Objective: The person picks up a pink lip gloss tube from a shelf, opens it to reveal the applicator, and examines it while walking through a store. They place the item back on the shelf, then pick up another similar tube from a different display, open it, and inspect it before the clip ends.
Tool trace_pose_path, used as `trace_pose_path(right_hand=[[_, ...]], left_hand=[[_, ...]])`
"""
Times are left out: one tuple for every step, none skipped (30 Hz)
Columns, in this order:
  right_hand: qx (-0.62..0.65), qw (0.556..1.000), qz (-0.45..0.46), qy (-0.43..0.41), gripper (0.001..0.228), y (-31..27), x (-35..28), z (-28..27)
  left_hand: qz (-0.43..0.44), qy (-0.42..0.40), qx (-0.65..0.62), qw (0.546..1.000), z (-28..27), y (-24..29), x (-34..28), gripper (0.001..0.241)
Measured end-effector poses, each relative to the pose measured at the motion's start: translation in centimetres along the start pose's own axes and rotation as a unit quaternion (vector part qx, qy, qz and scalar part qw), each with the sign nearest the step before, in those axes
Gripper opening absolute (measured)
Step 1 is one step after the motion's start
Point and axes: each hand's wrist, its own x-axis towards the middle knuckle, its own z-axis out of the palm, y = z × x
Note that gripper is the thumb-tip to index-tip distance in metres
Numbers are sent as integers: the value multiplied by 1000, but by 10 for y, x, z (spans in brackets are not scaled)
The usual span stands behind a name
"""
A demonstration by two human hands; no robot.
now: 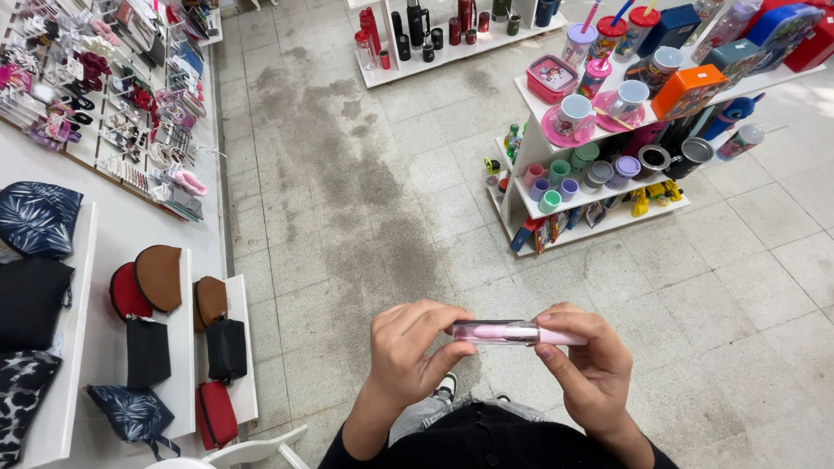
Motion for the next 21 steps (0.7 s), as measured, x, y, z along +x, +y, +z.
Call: trace_pose_path(right_hand=[[0, 1000, 0, 1, 28, -2, 2, 1], [5, 1000, -7, -7, 27, -4, 4, 2], [11, 1000, -14, -16, 26, -5, 7, 2], [11, 1000, -14, -16, 26, -6, 8, 3], [20, 1000, -6, -10, 26, -7, 9, 4], [29, 1000, 1, -4, 26, -8, 9, 4], [29, 1000, 0, -4, 26, -7, 7, 3], [27, 998, 49, 38, 26, -6, 5, 2], [24, 992, 96, 79, 26, -5, 4, 1], [24, 992, 96, 79, 26, -2, 3, 0], [50, 991, 101, 67, 25, 1, 2, -1], [75, 990, 107, 55, 25, 3, 1, -2], [75, 990, 107, 55, 25, 3, 0, -2], [71, 989, 126, 43, 25, 3, 0, -3], [66, 987, 144, 31, 25, 3, -1, -3], [66, 987, 144, 32, 25, 4, -1, -5], [53, 988, 142, 34, 25, 4, -2, -6], [40, 989, 141, 36, 25, 5, -4, -8], [40, 988, 141, 36, 25, 4, -3, -8], [49, 990, 122, 46, 26, 3, -2, -7], [57, 991, 103, 57, 27, 1, -1, -7]], left_hand=[[0, -1, 0, 1000, 1, -3, -3, 34], [-5, 7, 4, 1000, 2, -6, -6, 35], [-10, 16, 10, 1000, 4, -9, -10, 36], [-10, 16, 10, 1000, 4, -10, -10, 36], [-19, 12, -1, 1000, 4, -10, -10, 34], [-27, 9, -11, 1000, 3, -10, -10, 32], [-27, 9, -11, 1000, 3, -6, -6, 32], [-32, 7, -39, 999, 3, -2, -1, 39], [-37, 5, -67, 997, 3, 1, 3, 49], [-36, 5, -66, 997, 3, 1, 3, 49], [7, -4, -45, 999, 4, 2, 2, 43], [50, -13, -23, 998, 4, 2, 1, 38], [50, -13, -23, 998, 4, 3, 2, 38], [61, -26, -25, 997, 3, 4, 3, 31], [73, -40, -26, 996, 2, 5, 5, 25], [74, -40, -27, 996, 2, 6, 6, 25], [72, -39, -15, 997, 2, 7, 6, 28], [70, -37, -3, 997, 2, 9, 7, 31], [69, -38, -3, 997, 2, 10, 7, 31], [60, -36, 6, 998, 3, 11, 8, 31], [50, -34, 14, 998, 3, 12, 8, 32]])
